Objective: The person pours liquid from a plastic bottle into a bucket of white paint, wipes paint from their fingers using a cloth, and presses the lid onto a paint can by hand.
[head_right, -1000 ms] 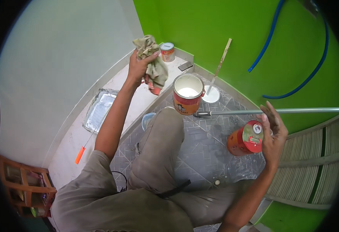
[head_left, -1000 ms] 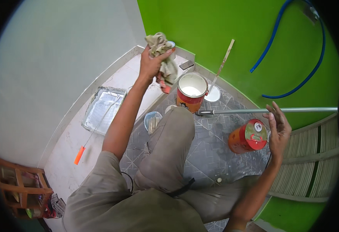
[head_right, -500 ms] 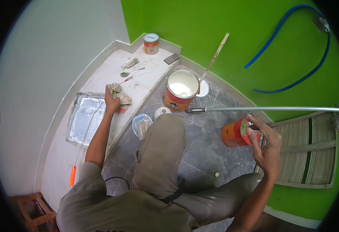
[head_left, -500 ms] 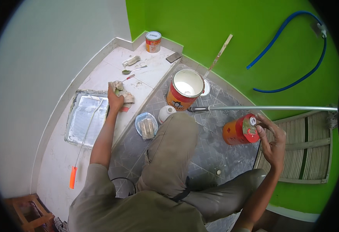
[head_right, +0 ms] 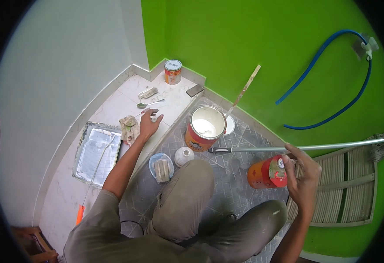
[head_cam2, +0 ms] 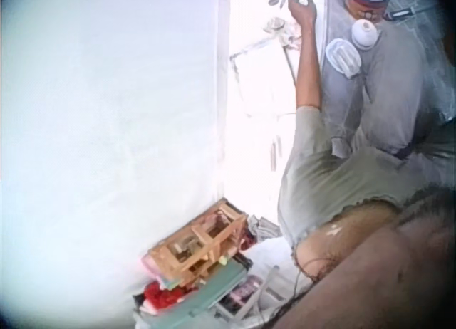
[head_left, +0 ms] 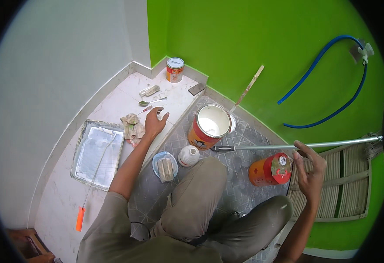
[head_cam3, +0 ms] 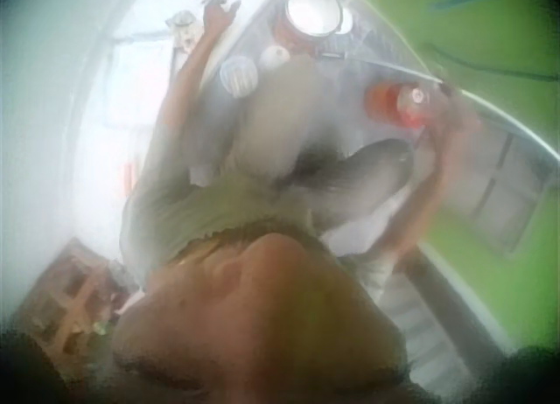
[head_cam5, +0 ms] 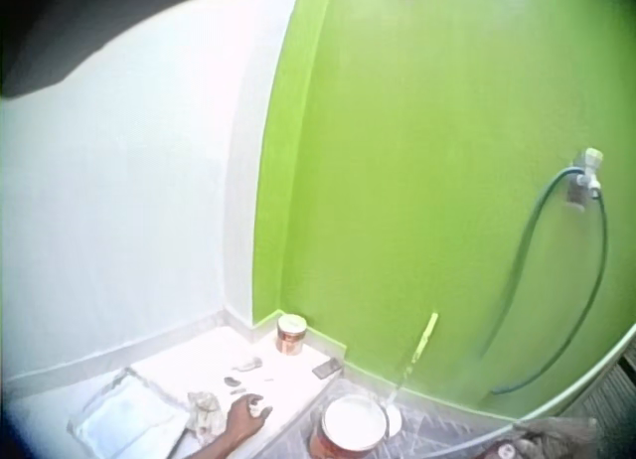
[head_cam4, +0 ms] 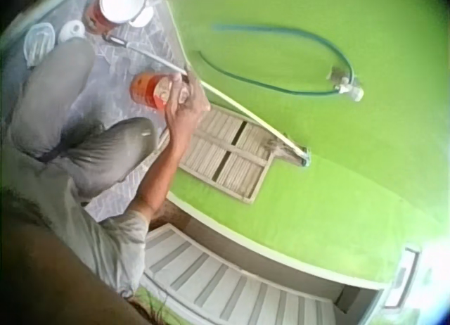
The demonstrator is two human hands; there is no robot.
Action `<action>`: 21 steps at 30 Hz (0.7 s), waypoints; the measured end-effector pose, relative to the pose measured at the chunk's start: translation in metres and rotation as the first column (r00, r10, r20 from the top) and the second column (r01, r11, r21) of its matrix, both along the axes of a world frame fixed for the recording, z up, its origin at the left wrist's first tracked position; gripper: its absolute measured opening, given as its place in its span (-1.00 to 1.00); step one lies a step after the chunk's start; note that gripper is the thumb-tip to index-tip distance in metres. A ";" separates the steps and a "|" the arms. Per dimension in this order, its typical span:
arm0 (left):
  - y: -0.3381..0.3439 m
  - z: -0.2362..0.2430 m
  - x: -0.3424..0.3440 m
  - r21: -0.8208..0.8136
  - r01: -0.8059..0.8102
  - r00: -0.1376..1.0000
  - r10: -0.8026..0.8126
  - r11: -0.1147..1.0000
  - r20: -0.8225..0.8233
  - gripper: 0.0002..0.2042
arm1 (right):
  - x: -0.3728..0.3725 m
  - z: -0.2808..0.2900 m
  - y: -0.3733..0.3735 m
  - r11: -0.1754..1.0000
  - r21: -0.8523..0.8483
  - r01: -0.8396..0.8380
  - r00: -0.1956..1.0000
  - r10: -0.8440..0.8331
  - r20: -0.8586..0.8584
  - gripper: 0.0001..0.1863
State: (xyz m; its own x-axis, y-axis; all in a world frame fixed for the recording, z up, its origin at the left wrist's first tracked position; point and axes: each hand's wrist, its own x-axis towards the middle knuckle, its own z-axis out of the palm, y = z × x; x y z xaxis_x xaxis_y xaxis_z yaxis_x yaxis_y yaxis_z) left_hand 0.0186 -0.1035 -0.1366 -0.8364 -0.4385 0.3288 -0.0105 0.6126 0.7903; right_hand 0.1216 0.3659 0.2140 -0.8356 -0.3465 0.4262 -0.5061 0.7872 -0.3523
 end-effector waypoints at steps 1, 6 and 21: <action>0.003 -0.002 -0.019 -0.006 -0.045 0.999 0.045 0.999 0.022 -0.53 | 0.000 0.005 -0.001 0.995 -0.074 0.063 0.994 -0.069 -0.082 -0.74; -0.003 -0.010 -0.119 0.152 -0.114 0.988 0.096 0.982 0.120 -0.15 | -0.012 0.019 -0.006 0.893 -0.427 0.140 0.989 -0.145 0.022 -0.73; -0.057 -0.079 -0.344 0.321 -0.237 0.963 0.266 0.917 -0.049 0.26 | -0.140 -0.082 0.038 0.994 -0.103 0.038 0.909 0.008 0.417 -0.75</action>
